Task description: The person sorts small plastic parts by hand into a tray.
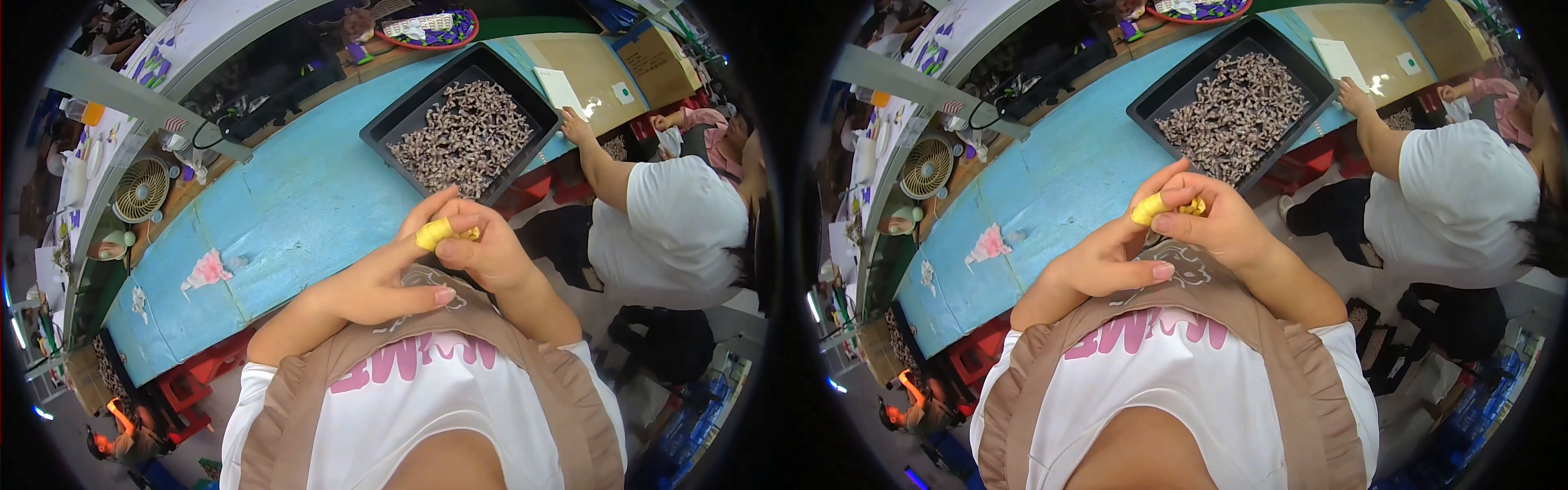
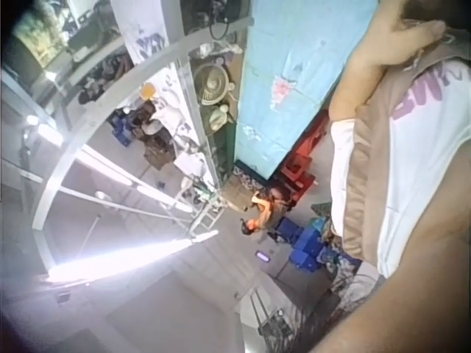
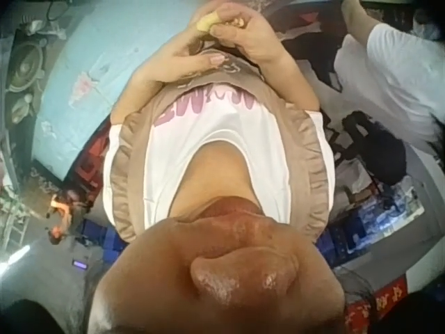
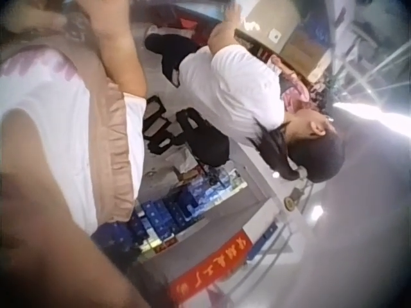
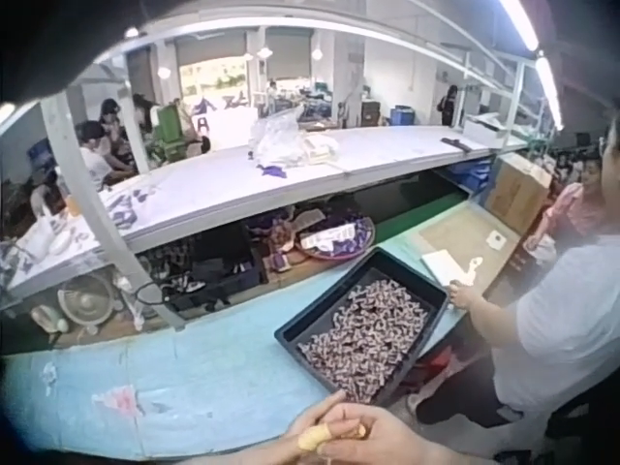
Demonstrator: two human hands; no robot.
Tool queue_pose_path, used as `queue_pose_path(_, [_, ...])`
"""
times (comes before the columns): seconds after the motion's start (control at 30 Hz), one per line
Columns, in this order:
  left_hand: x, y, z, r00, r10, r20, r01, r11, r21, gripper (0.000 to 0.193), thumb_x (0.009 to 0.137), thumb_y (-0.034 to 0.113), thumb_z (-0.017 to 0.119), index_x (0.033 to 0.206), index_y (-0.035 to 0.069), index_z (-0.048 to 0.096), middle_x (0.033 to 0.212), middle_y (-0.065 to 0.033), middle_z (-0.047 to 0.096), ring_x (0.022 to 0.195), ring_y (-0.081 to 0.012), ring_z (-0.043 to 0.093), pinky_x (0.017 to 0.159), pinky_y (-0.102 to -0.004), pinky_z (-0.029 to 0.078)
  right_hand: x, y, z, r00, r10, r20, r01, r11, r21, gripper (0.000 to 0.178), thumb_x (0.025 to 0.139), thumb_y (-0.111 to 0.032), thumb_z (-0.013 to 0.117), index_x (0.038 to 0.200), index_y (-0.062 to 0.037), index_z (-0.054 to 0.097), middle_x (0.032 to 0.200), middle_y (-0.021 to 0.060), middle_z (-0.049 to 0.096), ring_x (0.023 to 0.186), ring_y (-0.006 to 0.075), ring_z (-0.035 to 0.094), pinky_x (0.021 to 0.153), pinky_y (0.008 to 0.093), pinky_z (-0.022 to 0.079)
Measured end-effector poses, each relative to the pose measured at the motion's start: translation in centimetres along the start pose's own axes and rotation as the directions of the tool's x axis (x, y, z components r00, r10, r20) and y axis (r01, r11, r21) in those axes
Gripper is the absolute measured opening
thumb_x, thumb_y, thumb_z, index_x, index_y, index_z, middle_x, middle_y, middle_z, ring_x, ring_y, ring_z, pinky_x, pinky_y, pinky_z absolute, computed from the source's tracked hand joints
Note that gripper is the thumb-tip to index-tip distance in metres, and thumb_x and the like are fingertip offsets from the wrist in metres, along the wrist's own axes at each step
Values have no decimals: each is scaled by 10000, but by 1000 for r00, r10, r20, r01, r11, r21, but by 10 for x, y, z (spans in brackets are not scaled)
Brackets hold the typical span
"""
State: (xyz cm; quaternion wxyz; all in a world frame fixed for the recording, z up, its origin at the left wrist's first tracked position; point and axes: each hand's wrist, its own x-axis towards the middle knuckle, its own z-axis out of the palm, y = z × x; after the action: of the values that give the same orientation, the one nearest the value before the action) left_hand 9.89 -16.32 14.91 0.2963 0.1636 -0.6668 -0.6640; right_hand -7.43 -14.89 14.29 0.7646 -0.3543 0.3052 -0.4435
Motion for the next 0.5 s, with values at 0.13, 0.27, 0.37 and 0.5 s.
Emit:
queue_pose_path(0.13, [4, -6, 5, 997, -64, 32, 71, 941, -330, 752, 742, 48, 618, 1392, 75, 241, 1449, -149, 91, 1335, -274, 141, 1061, -392, 154, -7, -6, 1, 998, 16, -64, -15, 1000, 12, 134, 791, -43, 647, 887, -51, 553, 857, 8, 575, 771, 55, 532, 677, 181, 429])
queue_pose_path(0.27, [16, 9, 12, 975, -223, 0, 167, 731, -662, 967, 653, 157, 654, 1424, 108, 74, 1458, -123, 133, 1337, -255, 164, 1076, -378, 120, -15, -5, -10, 999, -30, -16, 32, 996, 81, 119, 805, -69, 630, 806, -63, 511, 765, -16, 526, 708, 43, 511, 626, 177, 423])
queue_pose_path(0.37, [15, 3, 15, 981, -192, 0, 132, 677, -724, 951, 655, 204, 636, 1427, 140, 85, 1455, -126, 142, 1340, -263, 159, 1075, -391, 115, -21, -7, -5, 985, -175, -2, 175, 983, 50, 110, 809, -46, 613, 817, -54, 504, 761, -16, 500, 690, 42, 492, 619, 175, 422])
queue_pose_path(0.5, [18, 0, 17, 990, -134, 50, 119, 576, -809, 877, 711, 184, 585, 1427, 104, 85, 1375, -105, 253, 1282, -224, 242, 1055, -377, 146, -25, -5, 1, 967, -233, -101, 228, 972, -56, 110, 814, -31, 603, 839, -36, 496, 818, -2, 507, 691, 45, 484, 627, 182, 432])
